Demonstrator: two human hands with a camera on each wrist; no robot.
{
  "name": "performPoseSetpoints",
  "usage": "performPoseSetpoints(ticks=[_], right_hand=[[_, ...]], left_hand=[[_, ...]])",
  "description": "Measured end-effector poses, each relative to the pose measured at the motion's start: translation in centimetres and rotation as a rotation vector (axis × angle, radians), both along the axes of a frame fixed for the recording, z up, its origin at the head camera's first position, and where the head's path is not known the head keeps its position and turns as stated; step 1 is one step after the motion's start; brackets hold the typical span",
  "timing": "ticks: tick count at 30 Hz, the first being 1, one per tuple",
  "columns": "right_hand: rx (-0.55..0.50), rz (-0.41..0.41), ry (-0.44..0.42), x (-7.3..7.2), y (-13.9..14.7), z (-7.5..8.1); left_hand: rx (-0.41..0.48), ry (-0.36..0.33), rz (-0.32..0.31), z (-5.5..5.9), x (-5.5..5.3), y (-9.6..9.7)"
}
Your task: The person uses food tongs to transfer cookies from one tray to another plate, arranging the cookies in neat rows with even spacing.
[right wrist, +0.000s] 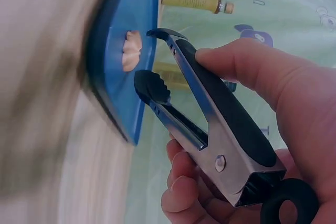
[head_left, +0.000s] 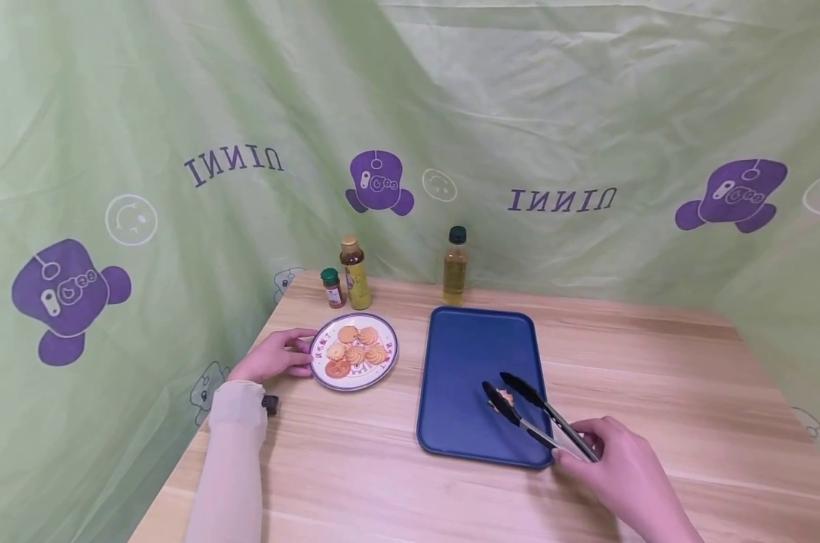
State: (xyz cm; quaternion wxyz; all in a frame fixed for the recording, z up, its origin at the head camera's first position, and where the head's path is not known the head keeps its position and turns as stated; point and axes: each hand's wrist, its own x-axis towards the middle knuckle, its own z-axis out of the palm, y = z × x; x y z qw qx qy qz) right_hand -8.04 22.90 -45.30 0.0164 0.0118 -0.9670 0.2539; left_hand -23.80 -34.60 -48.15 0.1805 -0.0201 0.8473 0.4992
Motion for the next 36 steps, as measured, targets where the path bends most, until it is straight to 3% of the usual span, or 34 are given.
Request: performPoseSetpoints(ticks=[8,22,32,36], right_hand=[[0.005,-0.04,-0.085,1.3,0.6,-0.6],[0.065,-0.041,-0.036,2.7,0.9,-1.5],[0.123,-0.038,-0.068,2.2,0.3,-0.7],[0.116,-0.032,-0.039,1.7,-0.3,-0.6]], left_hand=[[0.017,0.008,-0.008,0.1,0.2,0.1],[-0.01,-0.005,0.002,0.4,0.2,0.1],[-0.02,0.014,-0.012,0.5,0.5,0.3],[-0.018,0.015,-0.009,0.5,0.5,0.3]])
